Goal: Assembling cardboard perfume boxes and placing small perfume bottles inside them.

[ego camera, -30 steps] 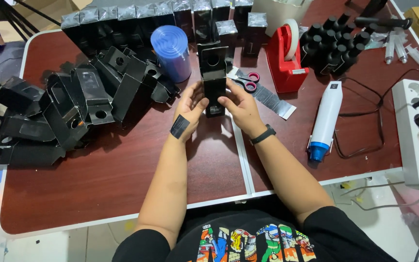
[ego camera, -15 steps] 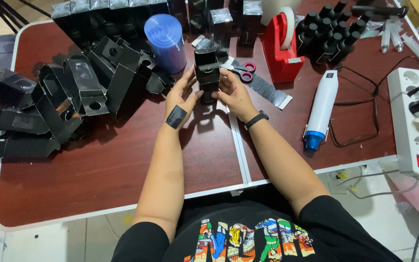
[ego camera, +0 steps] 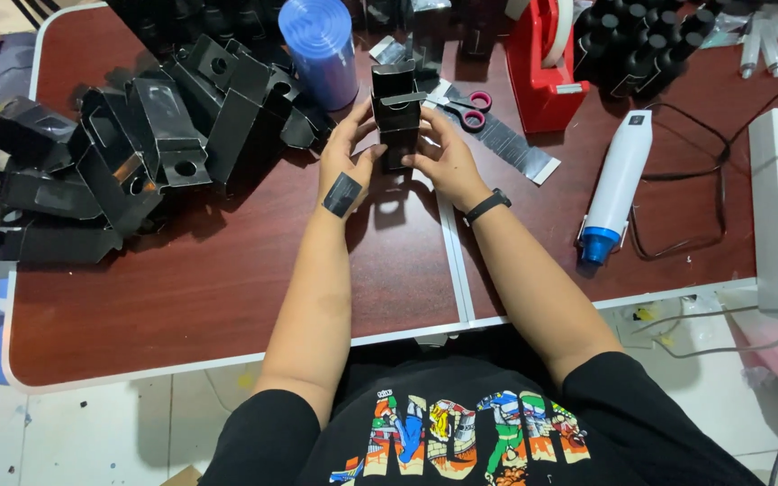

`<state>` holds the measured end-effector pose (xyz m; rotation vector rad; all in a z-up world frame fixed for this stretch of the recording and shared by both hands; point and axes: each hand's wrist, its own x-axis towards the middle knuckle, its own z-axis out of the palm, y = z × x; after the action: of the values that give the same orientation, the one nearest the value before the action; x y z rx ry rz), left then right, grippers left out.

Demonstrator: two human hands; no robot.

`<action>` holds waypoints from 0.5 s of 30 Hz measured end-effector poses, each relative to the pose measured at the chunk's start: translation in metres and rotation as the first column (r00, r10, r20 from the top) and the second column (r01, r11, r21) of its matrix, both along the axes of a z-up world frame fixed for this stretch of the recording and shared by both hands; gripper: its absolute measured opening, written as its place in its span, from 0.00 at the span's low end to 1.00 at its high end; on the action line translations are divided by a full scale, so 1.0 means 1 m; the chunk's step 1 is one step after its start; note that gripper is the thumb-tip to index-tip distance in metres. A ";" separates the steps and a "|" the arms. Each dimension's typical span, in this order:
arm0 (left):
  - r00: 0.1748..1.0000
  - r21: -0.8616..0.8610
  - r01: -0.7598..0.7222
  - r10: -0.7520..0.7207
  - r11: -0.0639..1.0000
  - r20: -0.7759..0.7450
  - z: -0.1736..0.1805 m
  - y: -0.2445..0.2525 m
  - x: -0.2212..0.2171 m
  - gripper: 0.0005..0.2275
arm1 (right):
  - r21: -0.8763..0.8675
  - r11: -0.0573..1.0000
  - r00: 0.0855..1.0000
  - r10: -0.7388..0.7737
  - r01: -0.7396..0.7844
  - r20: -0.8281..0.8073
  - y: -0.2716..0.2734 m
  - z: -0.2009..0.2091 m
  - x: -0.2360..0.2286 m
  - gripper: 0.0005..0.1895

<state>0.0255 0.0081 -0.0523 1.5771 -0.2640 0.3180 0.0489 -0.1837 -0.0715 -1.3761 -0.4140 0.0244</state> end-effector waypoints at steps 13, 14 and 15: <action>0.990 -0.155 0.094 -0.108 0.983 -0.086 -0.042 0.003 0.016 0.32 | -0.143 0.987 0.992 -0.086 0.073 -0.088 0.013 0.013 -0.012 0.38; 0.990 -0.169 0.077 -0.096 0.983 -0.107 -0.047 0.002 0.018 0.32 | -0.198 0.976 0.991 -0.104 0.086 -0.082 0.014 0.014 -0.011 0.38; 0.988 -0.183 0.060 -0.084 0.981 -0.128 -0.053 0.001 0.020 0.33 | -0.252 0.963 0.990 -0.122 0.099 -0.075 0.015 0.014 -0.011 0.39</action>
<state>0.0457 0.0092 -0.1050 1.4010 -0.1815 0.1716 0.0382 -0.1690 -0.0577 -1.6367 -0.2640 0.0471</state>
